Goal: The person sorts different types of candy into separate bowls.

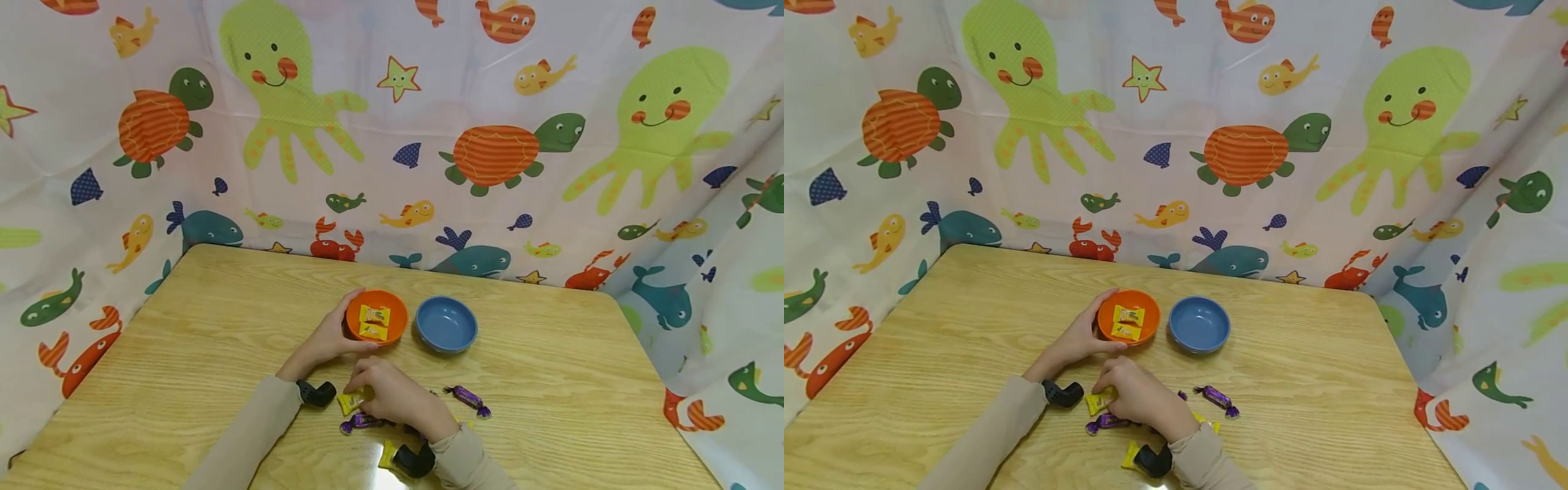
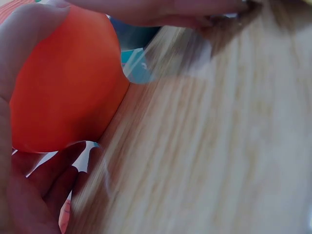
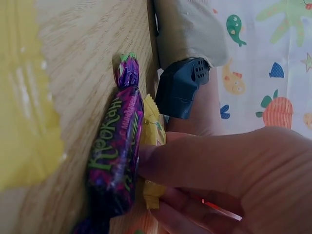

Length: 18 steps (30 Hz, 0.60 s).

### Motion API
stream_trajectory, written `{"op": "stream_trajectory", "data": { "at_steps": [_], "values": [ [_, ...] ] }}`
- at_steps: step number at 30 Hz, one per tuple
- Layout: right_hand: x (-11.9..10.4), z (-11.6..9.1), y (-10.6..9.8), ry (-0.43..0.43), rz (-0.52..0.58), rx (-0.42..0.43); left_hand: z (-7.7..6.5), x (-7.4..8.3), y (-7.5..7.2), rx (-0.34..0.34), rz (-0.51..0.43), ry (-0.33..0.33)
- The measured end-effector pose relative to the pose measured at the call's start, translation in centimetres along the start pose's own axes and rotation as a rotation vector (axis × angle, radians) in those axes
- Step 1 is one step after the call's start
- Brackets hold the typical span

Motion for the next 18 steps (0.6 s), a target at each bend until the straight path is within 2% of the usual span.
{"op": "stream_trajectory", "data": {
  "at_steps": [6, 14, 18],
  "values": [
    [0.0, 0.1, -0.1, 0.012, -0.011, 0.0, 0.0, 0.0, 0.0, -0.001, 0.005, 0.008],
    [-0.2, 0.2, -0.2, -0.018, -0.049, 0.001, 0.1, 0.2, -0.1, -0.007, 0.001, 0.01],
    [-0.4, 0.3, -0.4, -0.057, -0.049, 0.018, 0.5, -1.7, 0.1, 0.001, 0.01, 0.019]
  ]
}}
Point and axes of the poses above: each hand's wrist, its own z-axis towards the middle knuckle, its own y-axis out of the palm, x = y × z, the point moved 3 cm from there along z, towards the middle knuckle, and after that the axes turned 15 degrees about x, right-handed, at the moved point
